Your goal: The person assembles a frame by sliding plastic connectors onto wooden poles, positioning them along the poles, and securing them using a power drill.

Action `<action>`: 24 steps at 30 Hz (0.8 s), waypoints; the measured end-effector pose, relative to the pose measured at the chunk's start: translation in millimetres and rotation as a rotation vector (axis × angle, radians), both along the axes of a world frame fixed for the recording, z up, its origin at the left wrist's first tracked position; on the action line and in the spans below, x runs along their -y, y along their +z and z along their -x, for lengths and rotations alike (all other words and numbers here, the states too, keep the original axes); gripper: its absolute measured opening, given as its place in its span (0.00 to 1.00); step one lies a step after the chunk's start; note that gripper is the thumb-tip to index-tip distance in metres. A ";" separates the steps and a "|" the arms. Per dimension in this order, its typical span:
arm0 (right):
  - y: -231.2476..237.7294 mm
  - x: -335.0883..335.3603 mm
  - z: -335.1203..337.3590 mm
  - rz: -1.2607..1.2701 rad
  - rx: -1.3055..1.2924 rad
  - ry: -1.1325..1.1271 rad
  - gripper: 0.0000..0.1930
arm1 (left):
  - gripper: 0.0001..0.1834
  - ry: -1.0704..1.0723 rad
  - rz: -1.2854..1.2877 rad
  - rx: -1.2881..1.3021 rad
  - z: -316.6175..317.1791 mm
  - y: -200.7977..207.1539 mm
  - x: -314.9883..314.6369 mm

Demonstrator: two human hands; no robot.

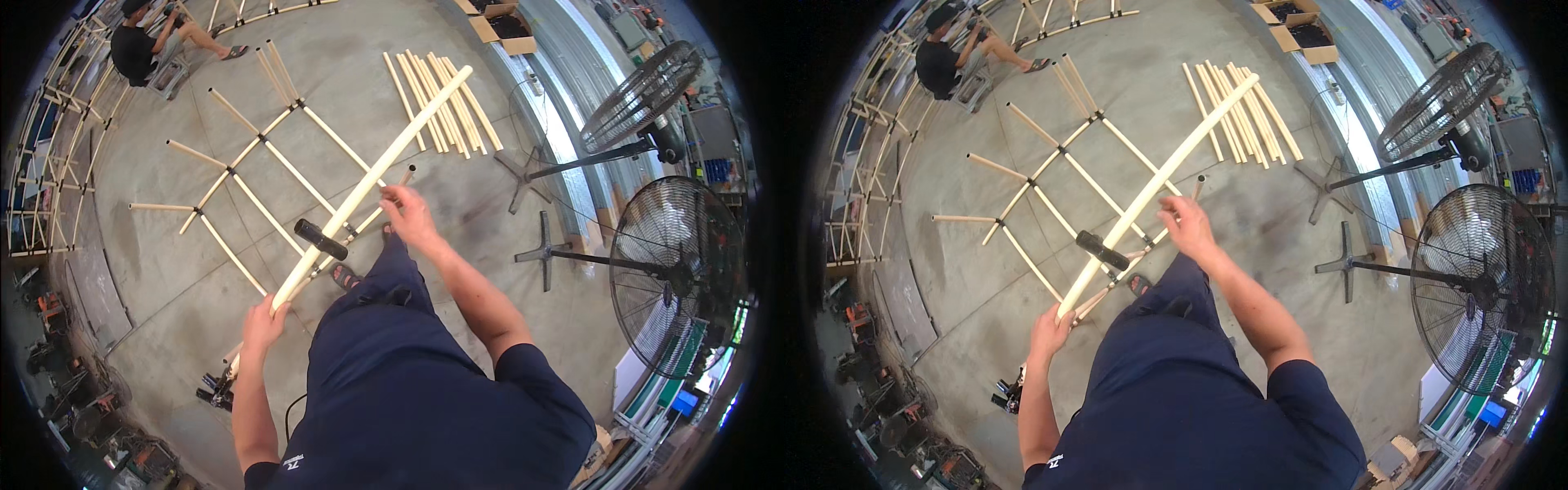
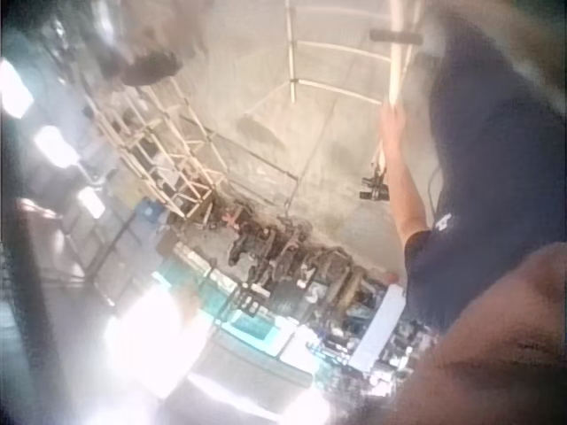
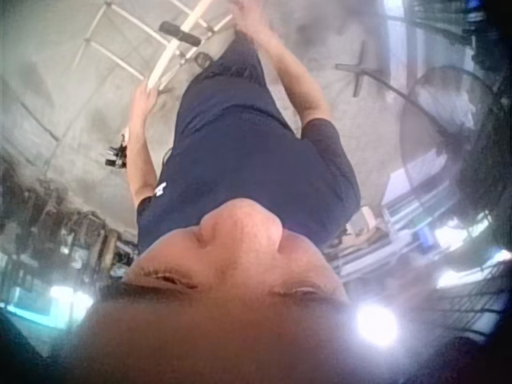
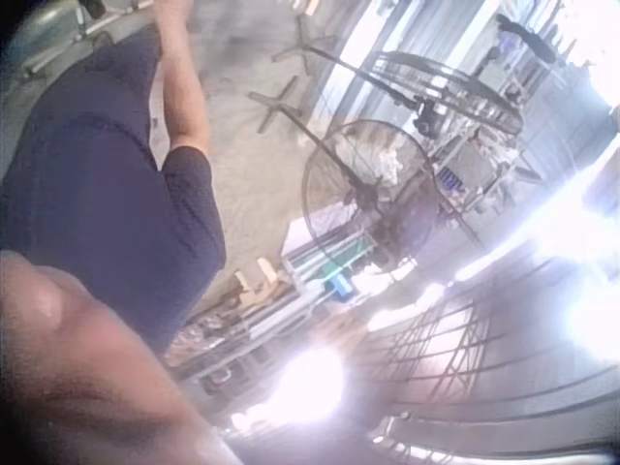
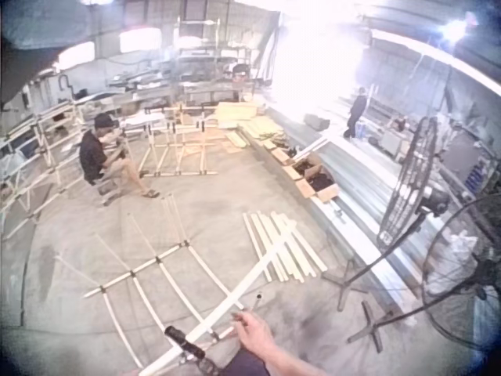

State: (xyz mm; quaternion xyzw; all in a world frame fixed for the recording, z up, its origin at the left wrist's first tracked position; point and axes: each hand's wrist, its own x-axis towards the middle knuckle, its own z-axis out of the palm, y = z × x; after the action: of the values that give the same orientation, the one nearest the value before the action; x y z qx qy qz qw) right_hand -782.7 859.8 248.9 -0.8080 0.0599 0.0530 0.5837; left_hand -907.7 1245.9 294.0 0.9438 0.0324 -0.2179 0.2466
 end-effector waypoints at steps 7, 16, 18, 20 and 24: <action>-4.8 35.2 -28.8 0.182 0.212 -0.168 0.16 | 0.16 -0.045 -0.005 0.041 7.2 -1.5 -30.7; -49.5 123.0 -76.2 0.178 0.179 -0.382 0.16 | 0.16 -0.113 -0.160 0.133 27.7 -24.7 -72.2; -49.9 117.2 -66.9 0.176 0.165 -0.297 0.16 | 0.16 -0.099 -0.173 0.138 27.3 -20.0 -72.3; -50.8 90.9 -49.6 0.170 0.154 -0.210 0.16 | 0.17 -0.091 -0.146 0.083 20.8 -15.7 -65.8; -24.0 -0.8 2.6 0.036 -0.209 0.241 0.17 | 0.17 -0.070 -0.144 0.127 25.9 -22.9 -66.0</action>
State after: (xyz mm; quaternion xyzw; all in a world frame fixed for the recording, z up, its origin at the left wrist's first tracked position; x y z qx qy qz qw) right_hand -785.3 860.6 224.9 -0.8097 0.0239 0.2054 0.5491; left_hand -933.6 1311.9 271.1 0.9715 -0.0008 -0.1632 0.1720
